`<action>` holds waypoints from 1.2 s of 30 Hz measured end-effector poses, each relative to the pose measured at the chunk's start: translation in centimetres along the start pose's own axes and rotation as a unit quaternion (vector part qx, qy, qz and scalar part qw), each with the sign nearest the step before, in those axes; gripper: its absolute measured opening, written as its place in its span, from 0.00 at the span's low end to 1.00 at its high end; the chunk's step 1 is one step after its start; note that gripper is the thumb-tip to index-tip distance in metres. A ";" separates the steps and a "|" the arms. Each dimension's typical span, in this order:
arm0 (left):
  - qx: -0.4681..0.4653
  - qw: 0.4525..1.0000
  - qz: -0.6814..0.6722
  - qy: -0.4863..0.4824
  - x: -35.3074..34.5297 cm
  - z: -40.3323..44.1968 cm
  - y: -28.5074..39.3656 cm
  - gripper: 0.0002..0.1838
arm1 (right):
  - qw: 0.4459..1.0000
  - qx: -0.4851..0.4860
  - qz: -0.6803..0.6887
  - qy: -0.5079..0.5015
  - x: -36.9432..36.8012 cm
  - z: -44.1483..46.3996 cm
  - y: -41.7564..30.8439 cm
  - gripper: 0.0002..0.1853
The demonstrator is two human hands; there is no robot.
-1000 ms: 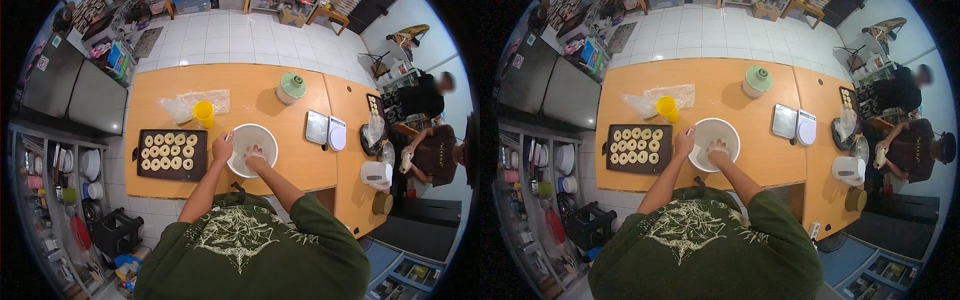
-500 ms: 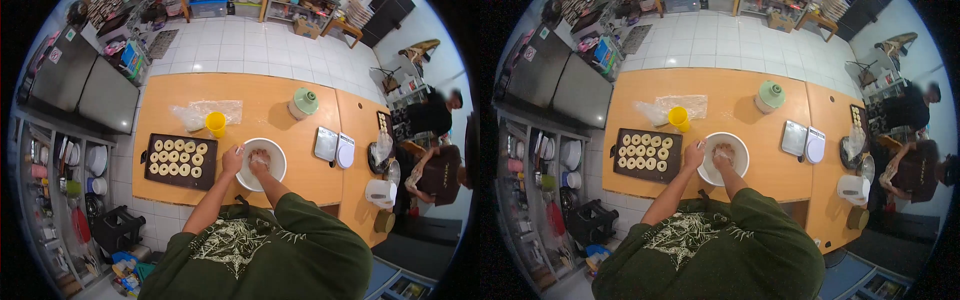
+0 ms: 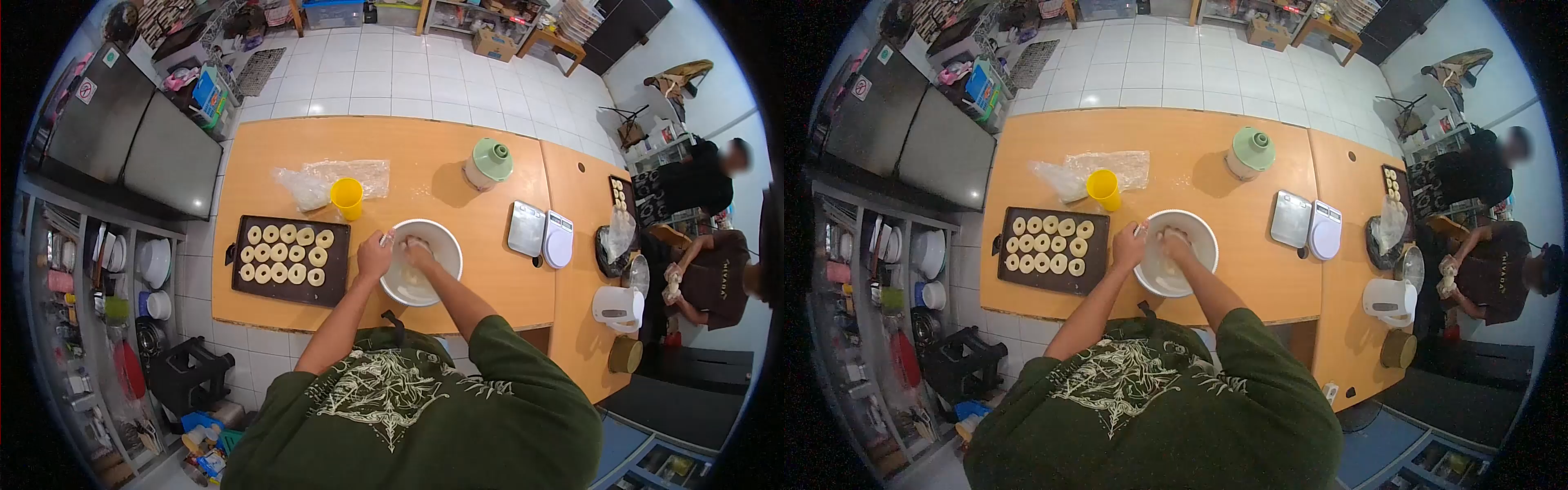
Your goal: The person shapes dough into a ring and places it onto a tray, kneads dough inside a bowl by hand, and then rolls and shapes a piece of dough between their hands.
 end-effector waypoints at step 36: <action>-0.013 0.999 0.014 -0.035 -0.2 0.1 -0.1 0.24 | 0.991 0.028 0.023 -0.129 2.2 -3.1 -1.3 0.16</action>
Point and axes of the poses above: each hand's wrist, its own z-axis towards the middle knuckle, its own x-axis out of the back of the hand, y = z × x, the point moved 1 cm from there along z, towards the middle knuckle, and after that the axes turned 11 degrees about x, right-handed, at the moved point
